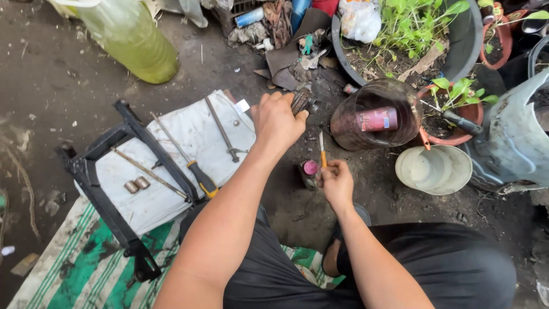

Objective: The person sits on a mat and uses a screwdriver to scrape and clean a small, dark metal part held in their left hand. They repeatedly scrape the surface of the part, occasionally turning it over to access different sides, while surrounded by various tools and potted plants.

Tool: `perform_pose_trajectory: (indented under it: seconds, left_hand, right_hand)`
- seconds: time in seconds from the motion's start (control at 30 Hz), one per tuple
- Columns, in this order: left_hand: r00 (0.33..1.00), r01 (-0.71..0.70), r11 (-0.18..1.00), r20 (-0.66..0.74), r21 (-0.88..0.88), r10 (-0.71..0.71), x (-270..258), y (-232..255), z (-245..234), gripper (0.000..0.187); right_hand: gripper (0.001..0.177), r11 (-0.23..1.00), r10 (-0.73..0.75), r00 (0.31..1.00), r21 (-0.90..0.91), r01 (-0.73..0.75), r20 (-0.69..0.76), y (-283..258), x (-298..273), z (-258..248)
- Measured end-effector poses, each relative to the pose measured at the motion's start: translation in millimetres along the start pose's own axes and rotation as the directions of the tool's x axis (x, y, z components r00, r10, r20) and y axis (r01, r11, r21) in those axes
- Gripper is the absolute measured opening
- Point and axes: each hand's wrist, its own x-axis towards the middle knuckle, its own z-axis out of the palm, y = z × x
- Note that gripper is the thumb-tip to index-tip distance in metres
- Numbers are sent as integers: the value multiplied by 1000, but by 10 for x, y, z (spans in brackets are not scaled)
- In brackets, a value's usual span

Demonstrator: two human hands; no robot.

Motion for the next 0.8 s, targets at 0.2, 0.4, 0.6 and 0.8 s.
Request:
perform_pose_trajectory:
  seconds: [0.2,0.4,0.6,0.8]
  left_hand:
    - [998,49,998,29,-27,-48,-101,-51,-161,45]
    - [979,155,953,167,-260,-114,-83,-124,-283,52]
    - [931,342,813,287,-472,-226,-123,-13,-389,54]
    - [991,130,875,34,-467,-129,-62,-145,-225,41]
  right_hand:
    - [21,781,-163,982,-621,70,-94,18,-81,13]
    - [15,638,-482,874,-662,393,56,-224,-361,123]
    - [24,654,-524,850,-620,435,44,-289,-417,174]
    - [43,688,39,999,-725,-19,11,357,-85,-10]
